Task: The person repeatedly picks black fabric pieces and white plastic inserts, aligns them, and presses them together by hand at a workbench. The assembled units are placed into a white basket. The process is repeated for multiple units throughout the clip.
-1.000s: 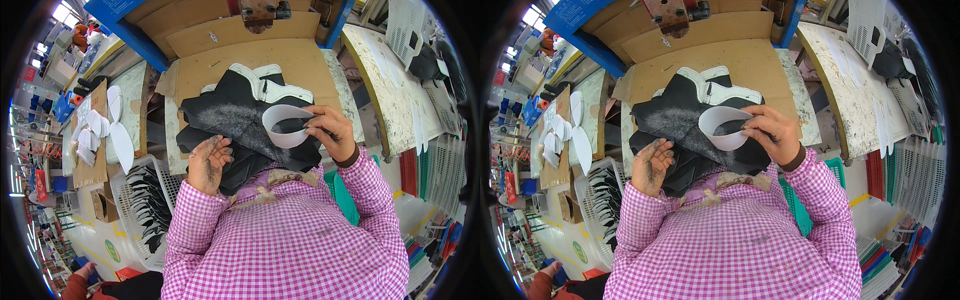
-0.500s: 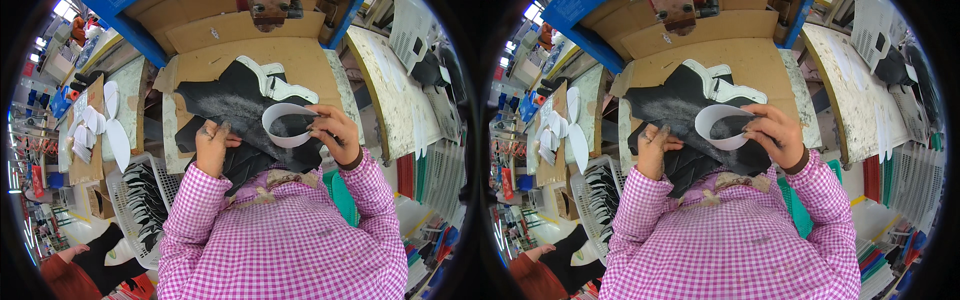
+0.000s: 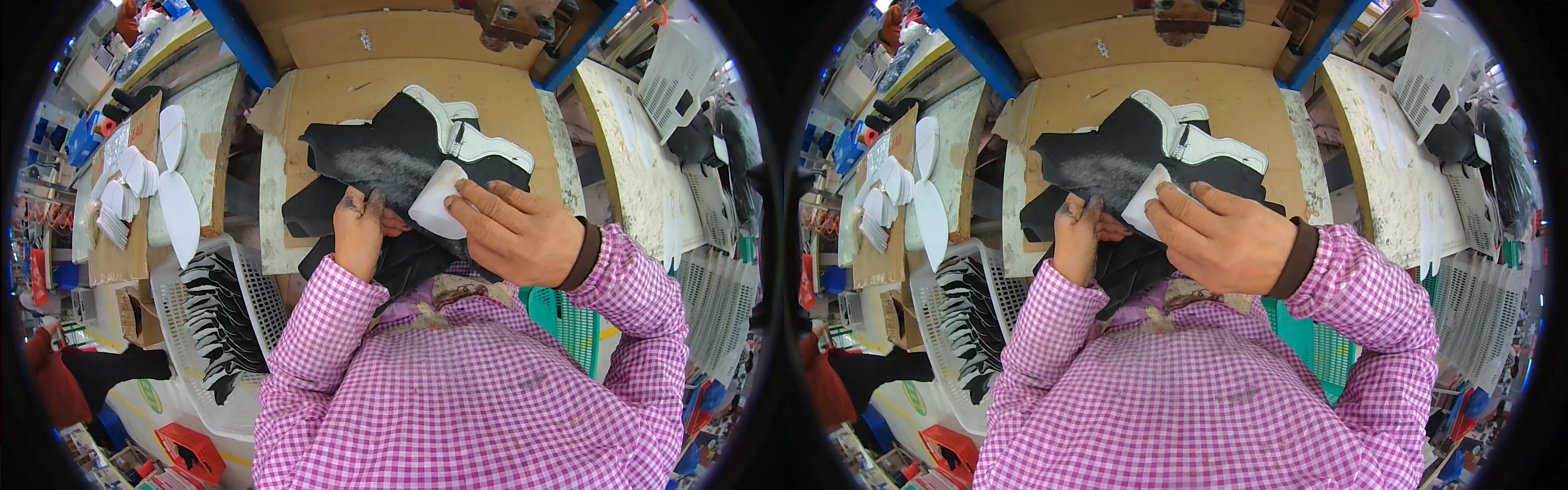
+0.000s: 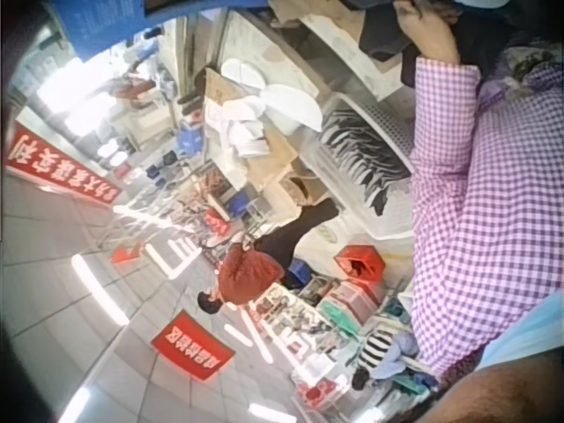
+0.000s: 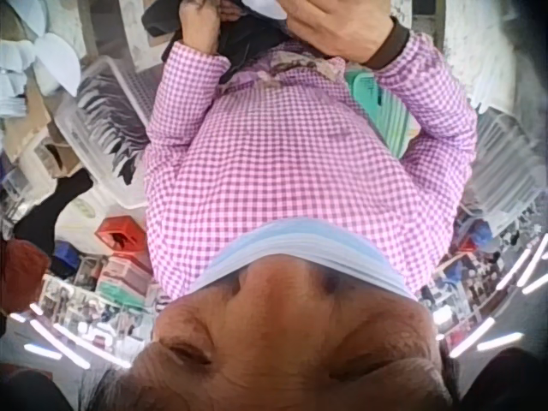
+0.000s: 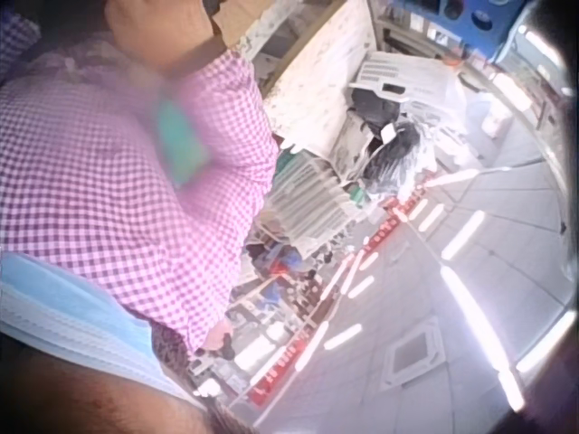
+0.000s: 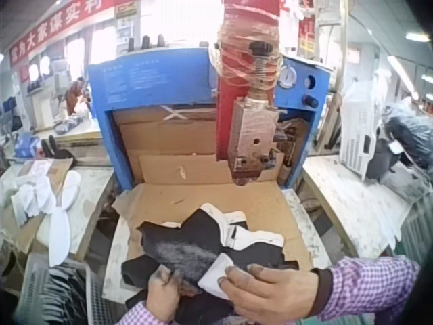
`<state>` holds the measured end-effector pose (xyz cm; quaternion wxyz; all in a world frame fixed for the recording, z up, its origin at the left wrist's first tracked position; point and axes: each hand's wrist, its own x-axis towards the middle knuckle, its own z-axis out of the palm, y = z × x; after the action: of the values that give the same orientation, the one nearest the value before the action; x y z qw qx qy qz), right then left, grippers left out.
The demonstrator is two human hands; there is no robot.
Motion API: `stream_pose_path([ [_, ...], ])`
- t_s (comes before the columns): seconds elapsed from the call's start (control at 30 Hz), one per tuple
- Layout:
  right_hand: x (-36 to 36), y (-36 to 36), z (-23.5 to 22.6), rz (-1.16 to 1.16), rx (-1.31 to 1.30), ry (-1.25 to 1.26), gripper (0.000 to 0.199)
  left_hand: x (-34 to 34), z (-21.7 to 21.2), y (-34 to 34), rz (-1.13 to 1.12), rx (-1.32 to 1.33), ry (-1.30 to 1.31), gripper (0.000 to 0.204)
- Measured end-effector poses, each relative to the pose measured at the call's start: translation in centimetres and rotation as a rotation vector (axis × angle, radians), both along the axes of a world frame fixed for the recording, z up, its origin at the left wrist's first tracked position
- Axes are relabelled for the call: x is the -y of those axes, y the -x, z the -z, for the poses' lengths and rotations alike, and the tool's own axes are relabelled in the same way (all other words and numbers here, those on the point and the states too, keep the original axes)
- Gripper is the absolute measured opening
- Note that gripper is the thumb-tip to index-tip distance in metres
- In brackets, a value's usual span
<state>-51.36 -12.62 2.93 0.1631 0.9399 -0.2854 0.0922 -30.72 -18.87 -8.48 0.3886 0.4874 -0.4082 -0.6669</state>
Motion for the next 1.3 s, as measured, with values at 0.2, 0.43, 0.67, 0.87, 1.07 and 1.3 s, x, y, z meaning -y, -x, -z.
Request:
stream_pose_path([
  [0.2, 0.0, -1.0, 0.3, 0.023, 0.014, -0.030, 0.010, 0.2, -0.2, -0.1, 0.004, -0.018, -0.030, 0.012],
  [0.43, 0.0, -1.2, 0.2, 0.011, -0.072, -0.046, 0.024, 0.2, -0.4, -0.1, 0.010, -0.035, -0.039, 0.012],
  [0.67, 0.3, -0.8, 1.2, 0.005, -0.011, -0.053, 0.018, 0.5, -0.4, -0.7, 0.064, -0.158, -0.119, 0.010],
  [0.87, 0.6, 0.9, 1.6, 0.013, 0.042, -0.084, 0.007, 1.7, 0.4, -1.6, 0.219, -0.441, -0.286, 0.027],
  [1.07, 1.3, 0.5, 2.4, 0.044, 0.119, -0.372, 0.038, 2.1, 0.8, 0.3, 0.456, -0.125, 0.044, 0.038],
  [1.3, 3.1, -1.3, 2.3, 0.112, 0.154, -0.650, 0.059, 1.4, 2.0, 1.6, 0.265, 0.050, 0.278, 0.024],
])
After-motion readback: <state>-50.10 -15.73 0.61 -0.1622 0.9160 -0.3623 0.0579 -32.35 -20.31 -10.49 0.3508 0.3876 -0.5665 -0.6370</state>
